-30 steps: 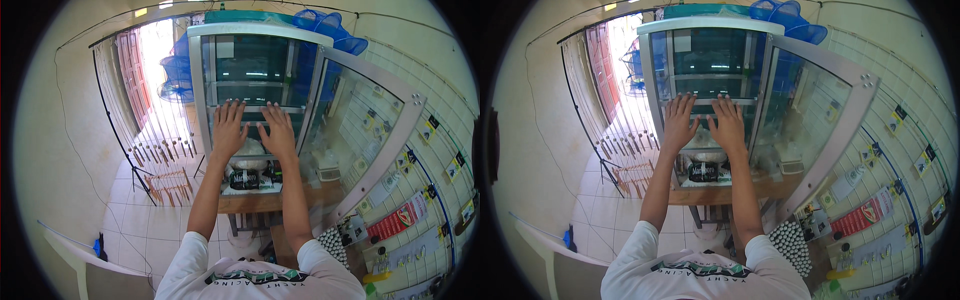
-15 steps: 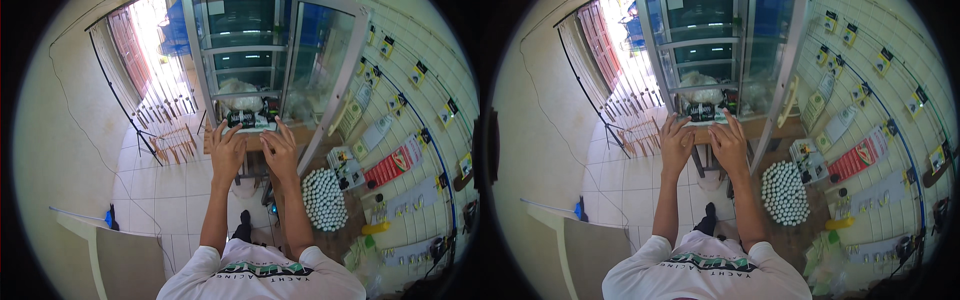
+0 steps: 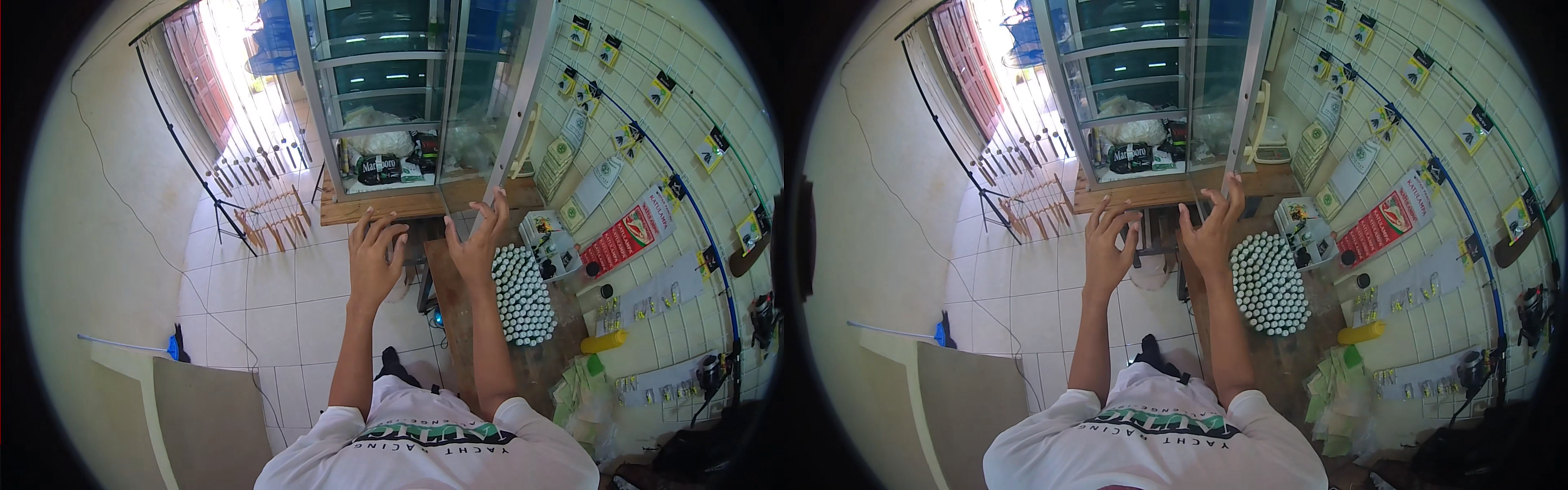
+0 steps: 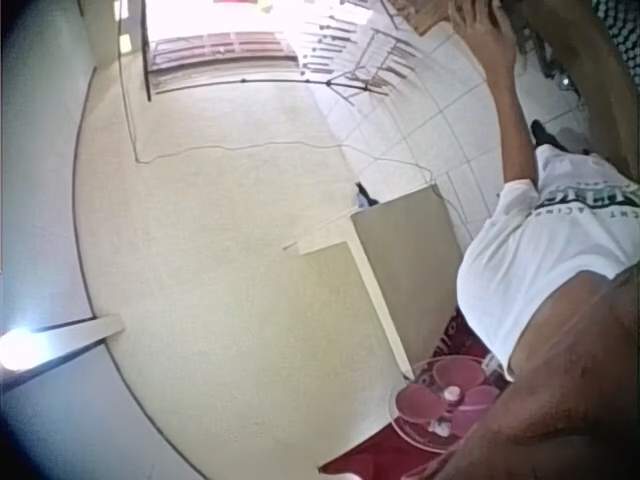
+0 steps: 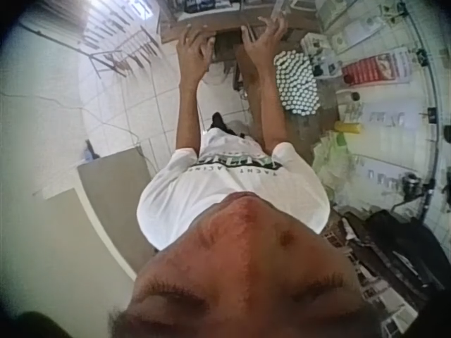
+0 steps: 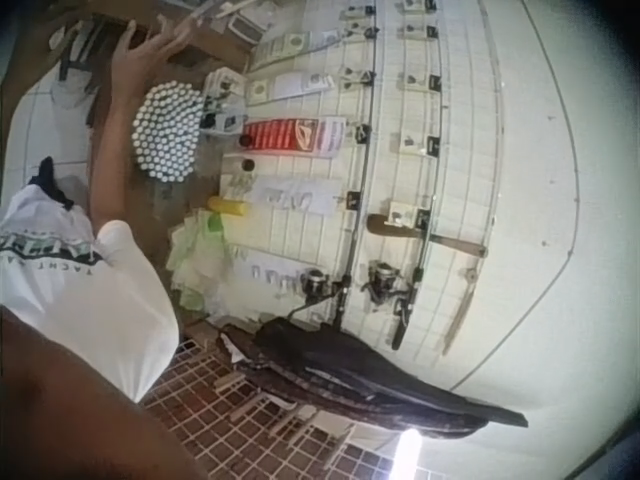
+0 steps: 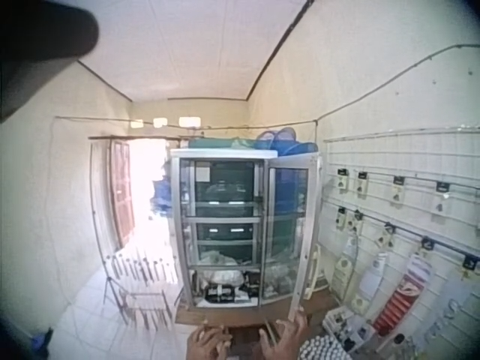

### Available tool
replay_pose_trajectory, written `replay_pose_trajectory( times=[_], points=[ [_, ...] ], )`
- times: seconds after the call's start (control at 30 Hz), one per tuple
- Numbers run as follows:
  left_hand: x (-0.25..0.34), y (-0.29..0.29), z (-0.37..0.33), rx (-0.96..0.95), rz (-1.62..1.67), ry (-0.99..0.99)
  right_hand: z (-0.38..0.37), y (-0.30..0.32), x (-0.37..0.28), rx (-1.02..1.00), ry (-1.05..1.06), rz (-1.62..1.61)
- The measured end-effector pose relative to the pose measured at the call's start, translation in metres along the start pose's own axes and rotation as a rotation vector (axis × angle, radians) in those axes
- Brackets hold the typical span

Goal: Organizing small bottles of bait on a table and inside a display cabinet.

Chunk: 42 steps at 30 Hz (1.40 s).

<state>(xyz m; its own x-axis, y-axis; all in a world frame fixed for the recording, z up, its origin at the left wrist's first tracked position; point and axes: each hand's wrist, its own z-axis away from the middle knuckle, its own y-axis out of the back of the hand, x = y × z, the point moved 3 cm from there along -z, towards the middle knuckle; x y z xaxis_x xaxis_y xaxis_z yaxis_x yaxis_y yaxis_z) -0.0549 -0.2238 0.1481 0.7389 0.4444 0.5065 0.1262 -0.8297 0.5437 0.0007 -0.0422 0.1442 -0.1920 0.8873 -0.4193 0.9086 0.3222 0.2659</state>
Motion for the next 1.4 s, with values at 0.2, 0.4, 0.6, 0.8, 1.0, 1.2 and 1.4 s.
replay_pose_trajectory(
  times=[0.2, 0.4, 0.6, 0.8, 1.0, 1.2, 1.4],
  points=[
    [-0.006, -0.005, 0.001, -0.053, 0.02, 0.03, 0.002, -0.007, 0.014, 0.091, -0.019, -0.074],
    [-0.023, -0.003, -0.013, -0.074, 0.037, -0.01, 0.007, -0.028, 0.01, 0.064, -0.01, -0.184],
    [-0.056, 0.004, -0.039, -0.113, 0.079, -0.065, -0.002, -0.098, -0.012, 0.007, 0.056, -0.374],
    [-0.118, 0.01, -0.073, -0.045, 0.079, -0.165, -0.031, -0.175, -0.021, -0.096, 0.093, -0.487],
    [-0.182, 0.001, -0.116, 0.008, 0.195, -0.052, -0.058, -0.256, -0.014, -0.133, 0.16, -0.281],
    [-0.236, -0.013, -0.157, -0.019, 0.219, -0.051, -0.064, -0.312, 0.007, -0.161, 0.152, -0.148],
    [-0.268, -0.027, -0.176, -0.093, -0.172, -0.155, -0.065, -0.338, 0.021, -0.247, 0.184, -0.081]
  ],
)
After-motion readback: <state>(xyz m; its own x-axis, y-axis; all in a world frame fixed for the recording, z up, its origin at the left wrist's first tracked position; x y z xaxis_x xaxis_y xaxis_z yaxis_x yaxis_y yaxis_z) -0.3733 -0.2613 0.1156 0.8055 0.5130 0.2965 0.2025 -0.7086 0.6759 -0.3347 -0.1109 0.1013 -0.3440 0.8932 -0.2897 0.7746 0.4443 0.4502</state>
